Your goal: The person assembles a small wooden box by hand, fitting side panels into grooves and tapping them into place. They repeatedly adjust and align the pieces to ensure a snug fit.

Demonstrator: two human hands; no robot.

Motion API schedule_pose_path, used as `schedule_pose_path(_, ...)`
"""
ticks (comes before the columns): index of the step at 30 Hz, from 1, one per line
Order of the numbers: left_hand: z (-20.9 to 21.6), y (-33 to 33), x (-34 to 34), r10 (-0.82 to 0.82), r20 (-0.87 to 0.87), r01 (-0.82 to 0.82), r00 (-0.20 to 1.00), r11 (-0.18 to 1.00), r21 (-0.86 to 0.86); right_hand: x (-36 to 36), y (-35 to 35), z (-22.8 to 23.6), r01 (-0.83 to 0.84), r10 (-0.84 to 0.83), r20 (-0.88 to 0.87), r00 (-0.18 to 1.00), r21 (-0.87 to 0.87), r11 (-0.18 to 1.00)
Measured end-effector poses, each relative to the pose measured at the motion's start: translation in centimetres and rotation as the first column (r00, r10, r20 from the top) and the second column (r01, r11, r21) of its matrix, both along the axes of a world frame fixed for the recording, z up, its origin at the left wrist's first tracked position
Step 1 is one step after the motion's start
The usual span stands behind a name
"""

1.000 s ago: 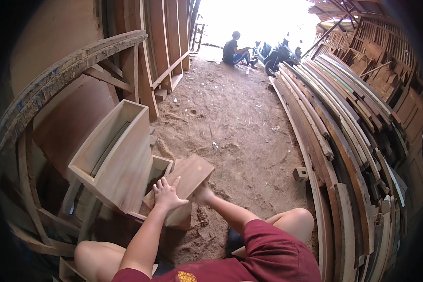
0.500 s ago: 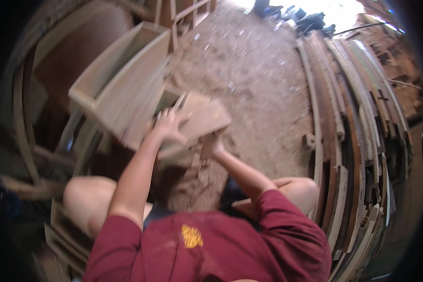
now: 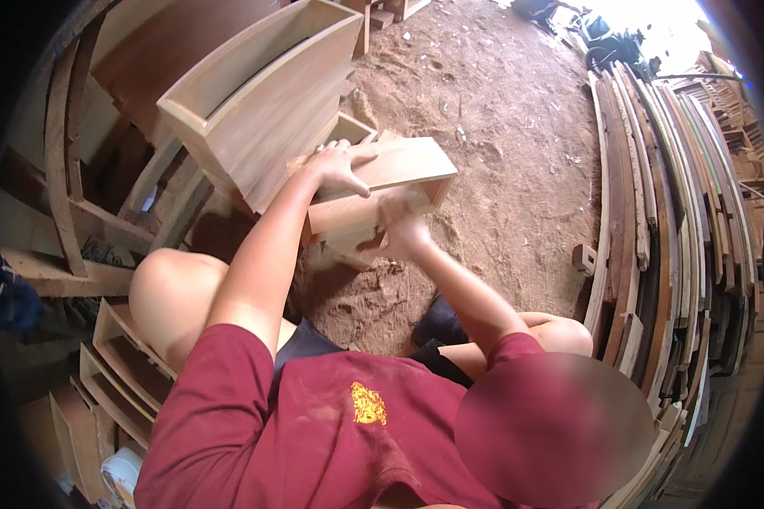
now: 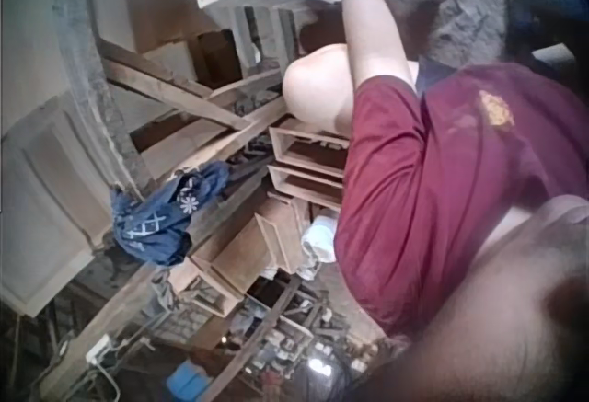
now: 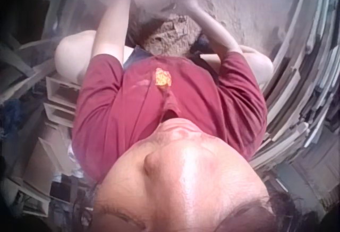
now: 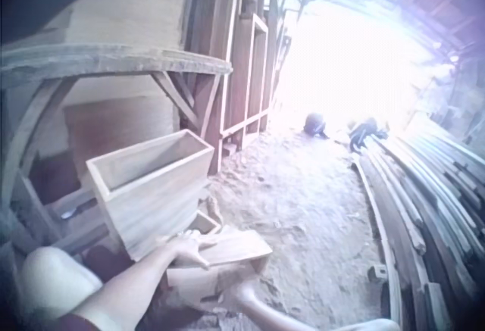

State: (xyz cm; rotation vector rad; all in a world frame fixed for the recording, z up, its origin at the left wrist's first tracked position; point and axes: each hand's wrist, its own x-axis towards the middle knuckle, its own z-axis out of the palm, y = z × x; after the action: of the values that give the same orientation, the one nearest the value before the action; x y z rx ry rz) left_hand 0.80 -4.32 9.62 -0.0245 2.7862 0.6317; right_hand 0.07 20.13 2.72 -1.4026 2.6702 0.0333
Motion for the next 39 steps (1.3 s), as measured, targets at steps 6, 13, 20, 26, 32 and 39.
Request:
schedule_pose_path(6, 0.5, 0.2, -1.4, -0.032, 0.026, 0.031, 0.999, 0.998, 0.051, -0.2, 0.0, -0.8, 0.051, 0.011, -0.284, 0.959, 0.210, 0.976)
schedule_pose_path(13, -0.2, -1.0, -1.7, -0.037, 0.047, 0.034, 0.998, 0.997, 0.067, -2.7, -1.8, 2.0, 0.097, -0.098, -0.015, 0.995, 0.323, 0.941)
schedule_pose_path(20, 0.2, -1.0, -1.9, -0.027, 0.035, 0.024, 0.999, 0.997, 0.072, -4.0, -2.0, 2.8, 0.111, -0.180, 0.135, 0.974, 0.404, 0.908)
schedule_pose_path(26, -0.4, -1.9, -1.7, -0.020, 0.029, 0.019, 0.999, 1.000, 0.023, -0.2, -3.5, 2.1, 0.050, -0.026, -0.084, 0.996, 0.293, 0.955)
schedule_pose_path(32, -2.1, -2.9, -2.0, -0.056, -0.012, 0.056, 0.998, 0.998, 0.008, -1.5, -3.9, 0.2, 0.069, -0.061, -0.034, 0.998, 0.339, 0.938)
schedule_pose_path(39, -1.7, -1.5, -3.5, -0.070, 0.019, 0.069, 0.997, 0.997, 0.040, -6.4, -1.9, 0.7, 0.048, -0.062, 0.020, 0.998, 0.413, 0.909)
